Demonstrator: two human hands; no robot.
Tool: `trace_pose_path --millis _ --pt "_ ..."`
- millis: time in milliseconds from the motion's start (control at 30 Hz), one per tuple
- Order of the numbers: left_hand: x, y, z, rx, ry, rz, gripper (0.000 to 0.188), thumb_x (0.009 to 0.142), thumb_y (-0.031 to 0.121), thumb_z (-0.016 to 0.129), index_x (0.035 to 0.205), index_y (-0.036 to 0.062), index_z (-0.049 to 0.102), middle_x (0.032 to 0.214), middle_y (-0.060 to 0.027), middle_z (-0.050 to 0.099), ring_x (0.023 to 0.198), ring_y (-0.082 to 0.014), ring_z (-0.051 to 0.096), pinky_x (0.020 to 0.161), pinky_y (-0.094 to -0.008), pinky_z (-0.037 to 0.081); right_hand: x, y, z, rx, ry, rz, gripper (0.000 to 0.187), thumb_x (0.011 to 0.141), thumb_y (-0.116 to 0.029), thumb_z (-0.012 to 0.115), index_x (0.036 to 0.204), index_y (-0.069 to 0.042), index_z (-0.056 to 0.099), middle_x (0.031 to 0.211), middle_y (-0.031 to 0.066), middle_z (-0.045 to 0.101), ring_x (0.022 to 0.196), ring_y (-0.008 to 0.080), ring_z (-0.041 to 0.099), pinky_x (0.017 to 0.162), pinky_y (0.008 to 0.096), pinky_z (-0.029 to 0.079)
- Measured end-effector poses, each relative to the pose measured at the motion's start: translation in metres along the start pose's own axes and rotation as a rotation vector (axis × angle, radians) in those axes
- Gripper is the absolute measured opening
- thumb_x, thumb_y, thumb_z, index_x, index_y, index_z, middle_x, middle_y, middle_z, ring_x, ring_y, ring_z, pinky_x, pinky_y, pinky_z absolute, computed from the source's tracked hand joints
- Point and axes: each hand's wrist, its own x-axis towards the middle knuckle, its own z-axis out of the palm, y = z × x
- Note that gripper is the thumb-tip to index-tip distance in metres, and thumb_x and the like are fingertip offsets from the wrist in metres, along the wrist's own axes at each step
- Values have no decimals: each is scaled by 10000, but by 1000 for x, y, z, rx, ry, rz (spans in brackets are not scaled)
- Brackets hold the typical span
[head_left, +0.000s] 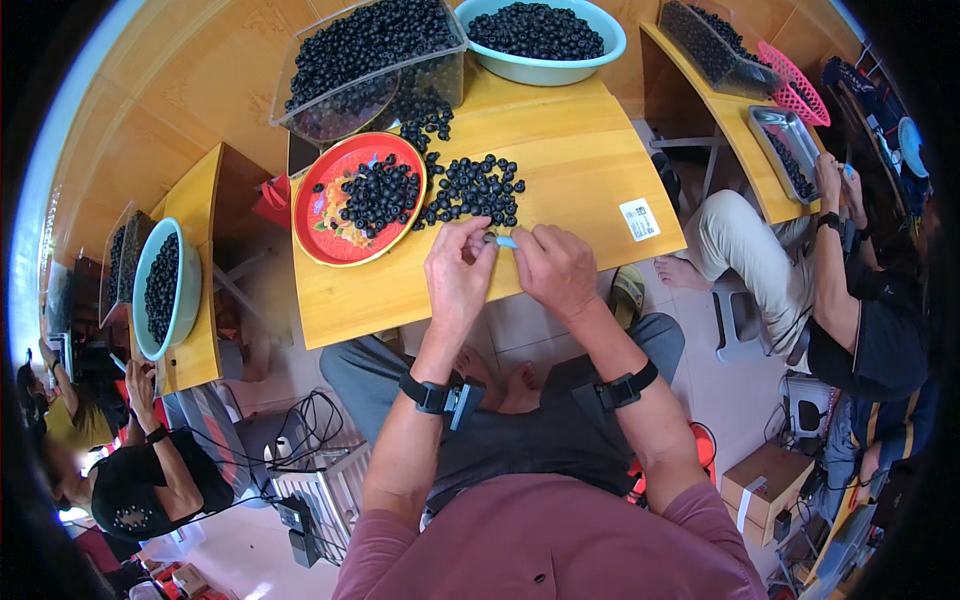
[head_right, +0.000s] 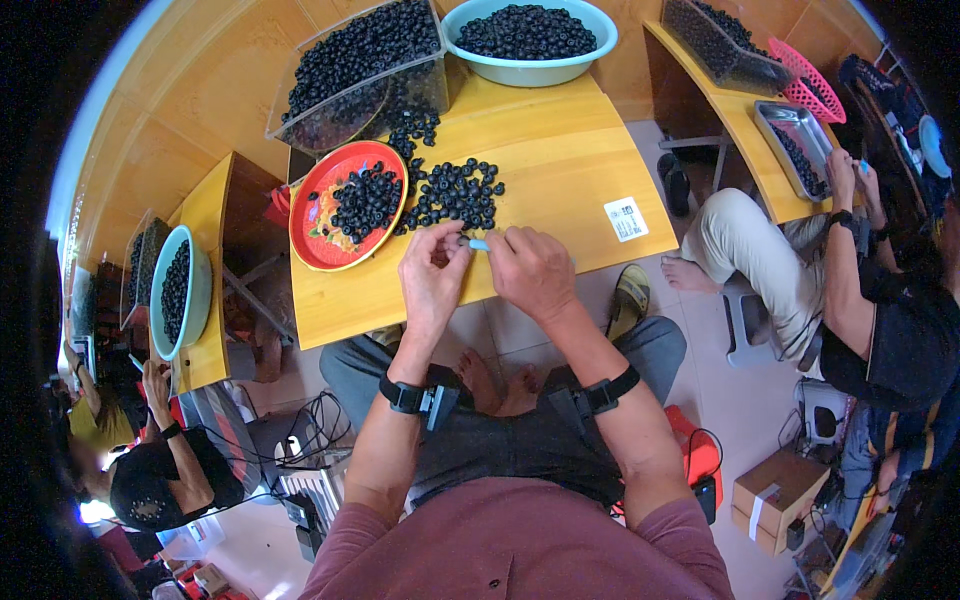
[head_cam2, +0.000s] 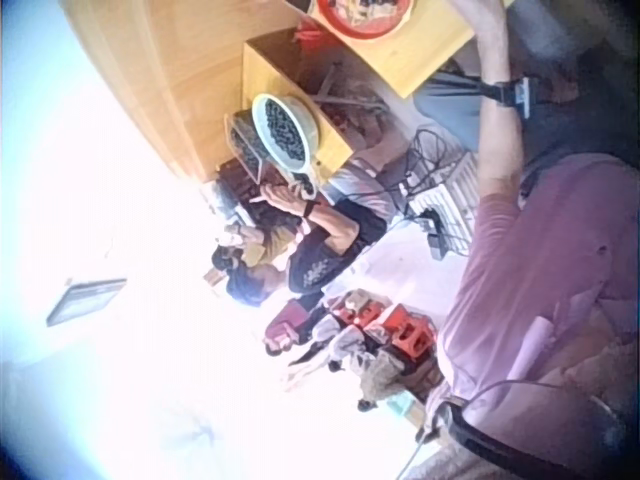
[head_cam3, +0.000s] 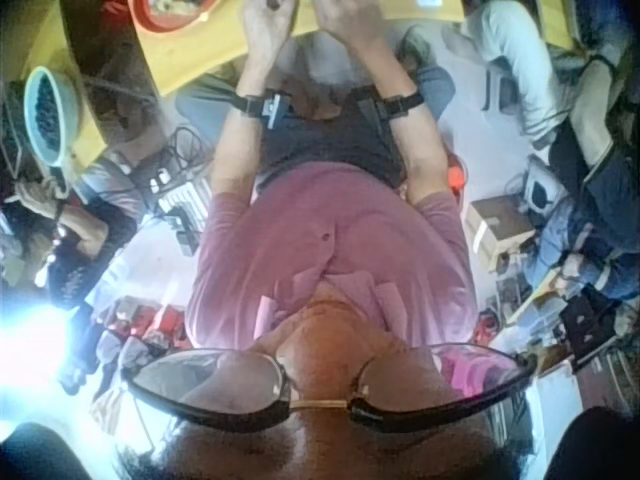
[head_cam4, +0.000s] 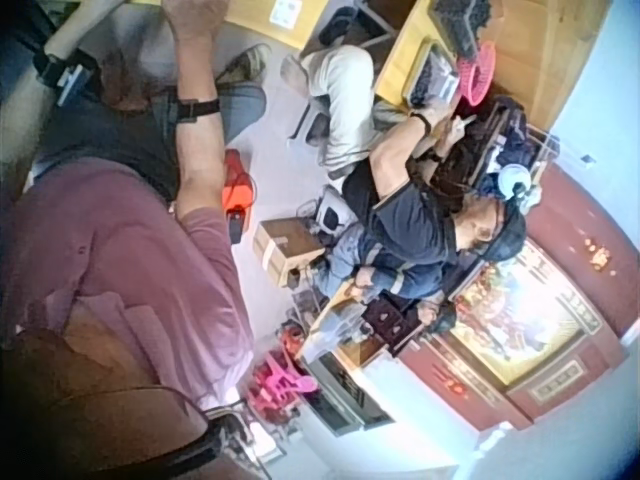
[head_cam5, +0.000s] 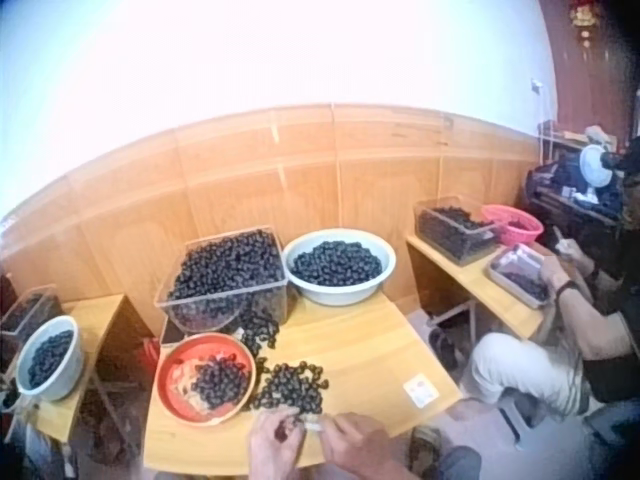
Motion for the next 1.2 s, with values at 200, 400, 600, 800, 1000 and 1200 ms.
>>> trace_pose_path --millis 200,400,600,800,1000,1200 --pt "0 -1 1 -12 4 -15 327 844 -70 771 1157 16 730 923 -63 667 797 -134 652 755 -275 557 0 0 1 4 -10 9 88 863 -123 698 936 -75 712 717 66 551 646 246 626 569 395 514" --pt "-2 -10 2 -112 -4 -87 305 865 -74 772 1142 8 676 952 -34 668 823 -90 636 772 -257 552 3 -2 -1 27 -29 20 85 870 -123 693 931 -68 713 713 72 557 647 257 629 579 408 517" --pt "-2 -9 3 -234 22 -154 288 847 -51 804 1074 6 635 918 -55 692 811 -119 670 767 -273 567 0 -1 0 25 -17 32 95 875 -135 695 941 -69 716 711 73 562 649 263 632 580 412 516" --pt "-2 -5 2 -228 -3 -172 266 870 -51 793 1036 20 598 925 -28 673 816 -92 649 781 -253 554 -2 -1 1 16 3 31 97 873 -142 690 935 -69 708 710 75 565 653 267 637 577 414 521" --pt "-3 -13 -1 -304 10 -186 272 882 -57 791 1035 34 584 942 -8 659 812 -65 619 779 -230 537 0 -2 3 -25 -17 96 85 864 -124 675 926 -73 704 724 76 585 666 269 650 588 412 536" --pt "-2 -10 0 -295 58 -179 277 865 -50 803 1114 -10 688 923 -43 679 789 -88 642 751 -253 561 0 -2 3 -38 0 98 81 861 -119 667 918 -75 704 729 75 591 667 266 650 593 407 531"
